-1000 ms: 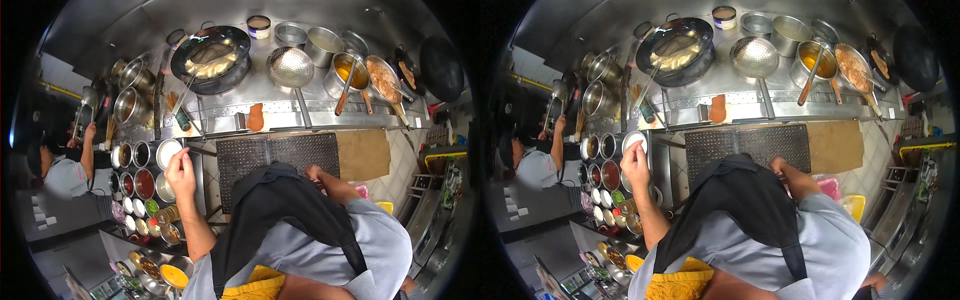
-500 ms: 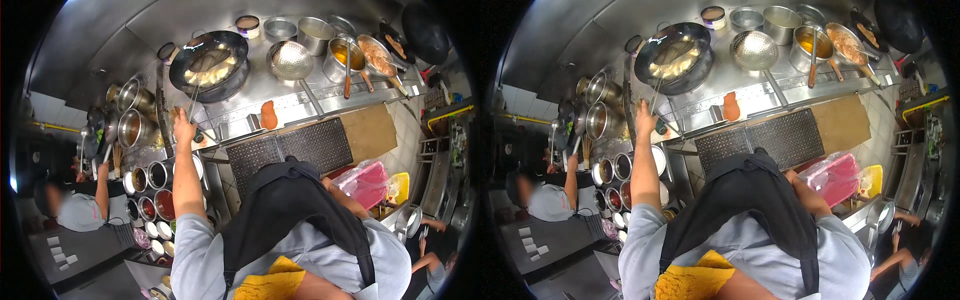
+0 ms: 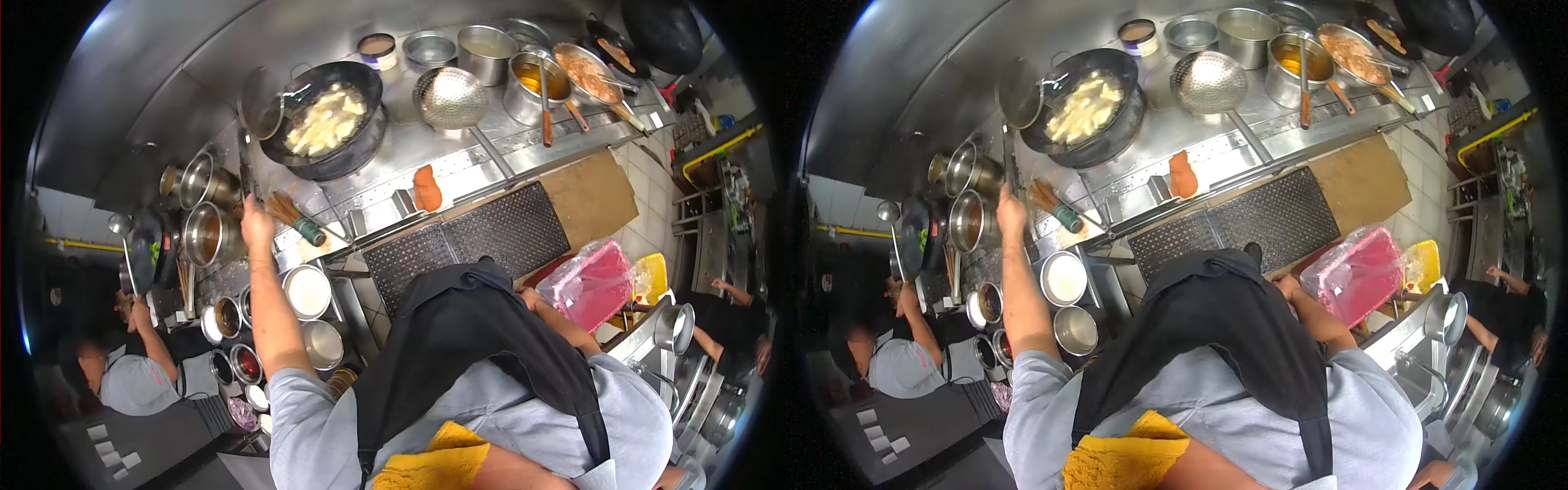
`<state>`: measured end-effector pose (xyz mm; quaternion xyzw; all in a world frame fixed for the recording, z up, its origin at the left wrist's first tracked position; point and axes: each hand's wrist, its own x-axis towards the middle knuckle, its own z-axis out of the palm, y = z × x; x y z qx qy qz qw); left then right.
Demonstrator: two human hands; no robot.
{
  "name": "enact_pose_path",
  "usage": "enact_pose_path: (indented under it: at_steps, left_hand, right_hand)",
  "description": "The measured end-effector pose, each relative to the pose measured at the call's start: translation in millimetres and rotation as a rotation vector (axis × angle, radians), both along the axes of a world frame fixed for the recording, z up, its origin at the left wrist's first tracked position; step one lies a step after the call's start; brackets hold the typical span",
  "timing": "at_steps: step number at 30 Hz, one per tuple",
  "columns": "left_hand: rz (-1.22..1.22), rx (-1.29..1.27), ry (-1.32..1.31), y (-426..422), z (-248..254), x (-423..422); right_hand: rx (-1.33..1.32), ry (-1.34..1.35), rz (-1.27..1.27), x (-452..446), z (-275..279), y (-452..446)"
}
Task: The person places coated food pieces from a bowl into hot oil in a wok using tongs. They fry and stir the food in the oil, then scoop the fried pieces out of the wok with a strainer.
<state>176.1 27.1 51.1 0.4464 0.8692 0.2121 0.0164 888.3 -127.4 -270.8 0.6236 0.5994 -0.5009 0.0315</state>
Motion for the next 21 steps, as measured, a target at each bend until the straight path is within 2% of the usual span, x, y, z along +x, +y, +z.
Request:
enact_pose_path:
  at_steps: [1,2,3,5,7,8,9,11,15,17,18,19,21]
  left_hand:
    - [0.032,-0.011,-0.004,0.6,3.3,-2.7]
    - [0.029,-0.010,-0.006,1.5,4.5,-2.8]
    - [-0.002,-0.015,-0.007,3.5,2.6,-4.3]
    - [-0.034,-0.021,-0.006,12.9,-23.3,-23.5]
    - [-0.184,-0.062,-0.403,28.5,-79.0,-58.0]
    - [0.001,-0.090,-0.755,15.7,-25.6,1.1]
    - [0.115,0.007,-1.002,15.2,4.4,40.9]
    - [0.062,-0.009,-1.271,28.3,-9.3,38.4]
    - [0.202,0.144,-1.264,53.3,-7.9,85.2]
    - [0.062,0.114,-1.069,59.3,1.9,104.5]
    - [0.003,0.084,-0.960,62.0,-9.8,97.0]
    - [0.003,0.079,-0.961,61.6,-18.0,93.2]
    - [-0.256,0.157,-0.431,61.1,-28.8,86.9]
  right_hand:
    - [-0.031,0.030,-0.008,2.4,-13.8,-1.4]
    - [-0.112,0.087,-0.155,3.4,-27.9,-1.5]
    - [-0.110,0.087,-0.158,0.4,-16.2,1.6]
    - [-0.055,-0.130,-0.161,-14.8,26.7,12.8]
    - [-0.048,-0.130,-0.133,-24.5,64.1,21.6]
    - [-0.042,-0.127,-0.105,-28.1,69.1,23.1]
    - [-0.043,-0.122,-0.105,-30.2,70.9,23.9]
    - [-0.069,-0.076,-0.104,-29.5,76.2,24.9]
    - [0.005,0.031,0.015,-12.2,39.0,19.3]
    - [0.094,-0.020,0.217,-5.5,31.7,20.0]
    - [0.093,-0.021,0.215,-1.4,23.8,19.9]
    - [0.051,-0.048,0.156,1.7,16.7,17.1]
    - [0.007,-0.073,0.097,3.3,16.9,12.2]
